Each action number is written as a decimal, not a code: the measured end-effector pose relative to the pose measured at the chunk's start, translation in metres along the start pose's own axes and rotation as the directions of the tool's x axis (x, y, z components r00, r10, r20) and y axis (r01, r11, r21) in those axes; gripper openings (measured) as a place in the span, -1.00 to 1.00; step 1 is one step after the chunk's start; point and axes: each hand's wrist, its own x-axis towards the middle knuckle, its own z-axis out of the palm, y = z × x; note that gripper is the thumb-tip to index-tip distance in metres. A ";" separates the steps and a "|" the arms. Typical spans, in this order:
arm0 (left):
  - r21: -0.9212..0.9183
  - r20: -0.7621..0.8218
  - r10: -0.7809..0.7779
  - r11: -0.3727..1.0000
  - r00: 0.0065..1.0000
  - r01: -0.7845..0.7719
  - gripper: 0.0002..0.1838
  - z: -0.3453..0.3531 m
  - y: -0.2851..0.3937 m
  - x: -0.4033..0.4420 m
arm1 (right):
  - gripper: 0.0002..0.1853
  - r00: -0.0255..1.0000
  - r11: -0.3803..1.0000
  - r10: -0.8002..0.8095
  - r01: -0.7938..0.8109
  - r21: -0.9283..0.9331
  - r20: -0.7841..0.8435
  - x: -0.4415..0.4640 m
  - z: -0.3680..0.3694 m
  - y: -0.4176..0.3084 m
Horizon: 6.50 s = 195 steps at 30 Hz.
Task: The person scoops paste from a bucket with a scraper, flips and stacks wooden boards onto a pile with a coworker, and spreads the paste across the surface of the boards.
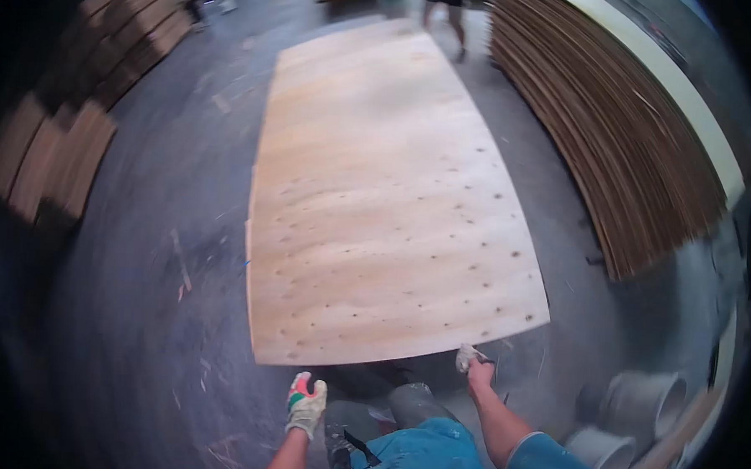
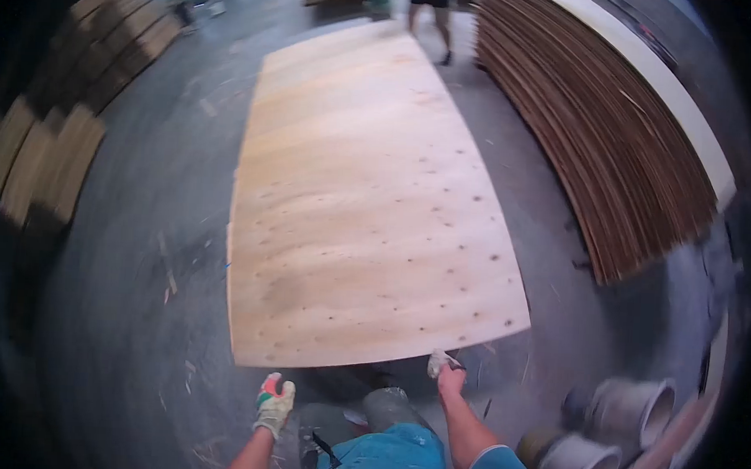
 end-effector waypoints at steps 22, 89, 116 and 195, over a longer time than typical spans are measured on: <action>0.344 0.774 0.500 0.184 0.389 -0.921 0.21 0.121 -0.058 0.649 | -0.76 0.782 0.765 -0.411 0.017 -0.644 -0.468 0.053 0.252 0.093; 0.077 0.973 0.225 -0.107 0.051 -0.991 -0.08 0.023 0.102 1.159 | -0.45 0.613 0.883 -0.115 -0.297 -0.363 -0.781 -0.092 1.240 -0.115; 0.298 0.880 0.377 0.037 0.289 -0.954 0.41 0.170 0.403 1.352 | -0.69 0.757 0.877 -0.328 0.022 -0.480 -0.565 0.314 0.956 -0.335; 0.226 0.886 0.422 -0.034 0.191 -0.974 0.25 0.116 0.677 2.112 | -0.82 0.057 0.808 0.590 -0.052 0.587 -0.806 0.379 1.699 -0.607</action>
